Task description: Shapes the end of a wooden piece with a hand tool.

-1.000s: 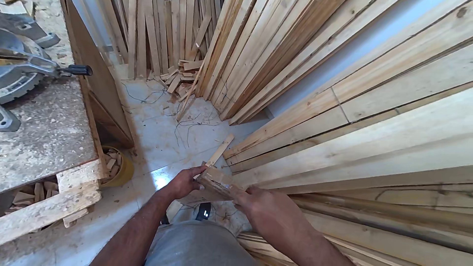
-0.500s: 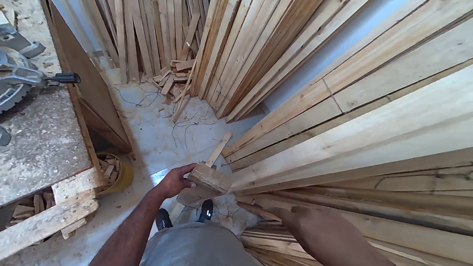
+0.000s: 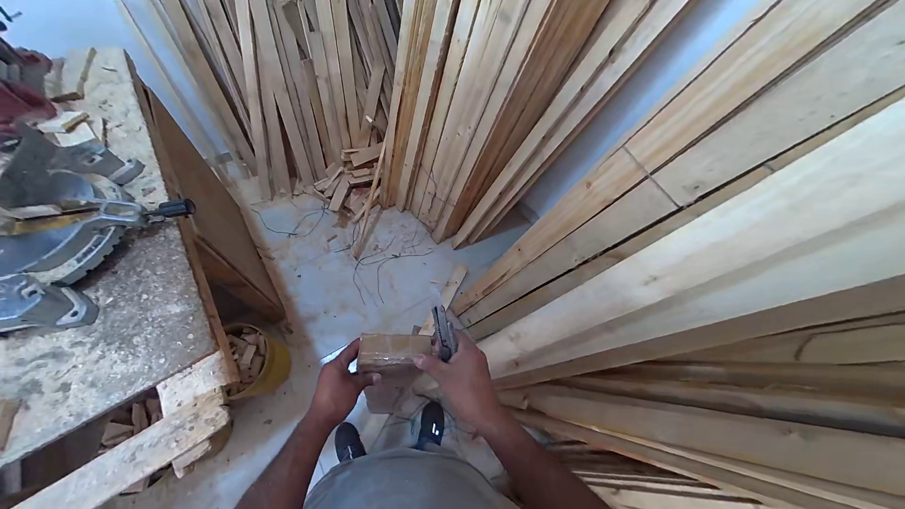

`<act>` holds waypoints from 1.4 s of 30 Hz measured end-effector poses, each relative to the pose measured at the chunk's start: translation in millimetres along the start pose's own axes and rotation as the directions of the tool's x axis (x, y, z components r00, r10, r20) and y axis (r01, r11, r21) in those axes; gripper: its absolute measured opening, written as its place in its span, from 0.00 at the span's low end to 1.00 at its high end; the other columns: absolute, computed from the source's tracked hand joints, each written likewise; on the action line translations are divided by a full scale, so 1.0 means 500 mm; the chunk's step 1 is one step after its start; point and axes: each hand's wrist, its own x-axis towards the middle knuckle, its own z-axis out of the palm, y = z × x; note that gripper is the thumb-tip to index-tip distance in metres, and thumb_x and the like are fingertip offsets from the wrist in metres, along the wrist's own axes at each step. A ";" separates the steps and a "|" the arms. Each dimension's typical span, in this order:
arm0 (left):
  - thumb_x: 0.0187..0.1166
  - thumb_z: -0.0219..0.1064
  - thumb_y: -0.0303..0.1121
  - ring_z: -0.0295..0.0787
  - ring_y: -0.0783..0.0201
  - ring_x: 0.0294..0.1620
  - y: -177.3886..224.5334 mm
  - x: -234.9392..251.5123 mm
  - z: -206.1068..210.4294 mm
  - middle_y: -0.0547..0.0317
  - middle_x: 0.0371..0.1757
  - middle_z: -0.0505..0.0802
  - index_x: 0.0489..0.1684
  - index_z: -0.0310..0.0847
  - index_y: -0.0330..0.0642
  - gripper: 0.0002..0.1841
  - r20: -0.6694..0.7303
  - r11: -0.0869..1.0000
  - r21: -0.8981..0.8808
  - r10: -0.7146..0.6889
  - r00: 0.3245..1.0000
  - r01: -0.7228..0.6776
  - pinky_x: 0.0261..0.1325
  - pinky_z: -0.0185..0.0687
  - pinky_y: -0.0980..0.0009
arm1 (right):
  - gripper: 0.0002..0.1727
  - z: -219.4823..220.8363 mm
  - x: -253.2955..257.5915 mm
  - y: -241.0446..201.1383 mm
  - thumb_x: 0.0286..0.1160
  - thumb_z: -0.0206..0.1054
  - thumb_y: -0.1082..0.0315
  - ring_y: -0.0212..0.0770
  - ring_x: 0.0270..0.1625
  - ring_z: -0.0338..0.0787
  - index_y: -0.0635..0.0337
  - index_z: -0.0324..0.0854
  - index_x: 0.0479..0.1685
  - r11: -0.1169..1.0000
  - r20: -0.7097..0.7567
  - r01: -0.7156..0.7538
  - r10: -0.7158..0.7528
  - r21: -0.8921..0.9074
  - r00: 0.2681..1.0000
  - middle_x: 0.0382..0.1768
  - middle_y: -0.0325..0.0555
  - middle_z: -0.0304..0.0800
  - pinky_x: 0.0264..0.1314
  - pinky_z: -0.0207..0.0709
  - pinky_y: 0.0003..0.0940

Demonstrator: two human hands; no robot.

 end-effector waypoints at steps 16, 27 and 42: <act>0.71 0.79 0.28 0.85 0.61 0.74 -0.019 0.005 -0.102 0.56 0.72 0.89 0.84 0.69 0.47 0.37 0.169 0.937 0.343 0.011 0.986 -0.069 0.80 0.78 0.56 | 0.21 0.040 0.075 -0.002 0.70 0.81 0.55 0.41 0.29 0.91 0.57 0.84 0.54 0.997 0.101 0.072 -0.067 -0.039 0.993 0.29 0.44 0.91 0.38 0.87 0.43; 0.76 0.77 0.33 0.86 0.58 0.73 -0.085 0.098 0.000 0.56 0.72 0.89 0.88 0.64 0.51 0.38 0.167 0.946 0.322 -0.025 0.986 -0.031 0.79 0.78 0.51 | 0.30 0.062 -0.073 0.070 0.90 0.49 0.46 0.44 0.38 0.90 0.65 0.82 0.63 0.902 0.200 0.366 -0.325 -0.227 0.924 0.37 0.49 0.89 0.45 0.86 0.46; 0.81 0.70 0.30 0.91 0.50 0.66 -0.074 0.121 -0.012 0.50 0.72 0.89 0.90 0.61 0.48 0.35 0.464 0.819 0.498 0.025 0.886 -0.284 0.71 0.84 0.45 | 0.20 0.079 -0.054 0.042 0.84 0.59 0.56 0.43 0.34 0.91 0.57 0.74 0.68 0.874 0.497 0.067 0.208 -0.481 0.843 0.39 0.47 0.89 0.40 0.87 0.44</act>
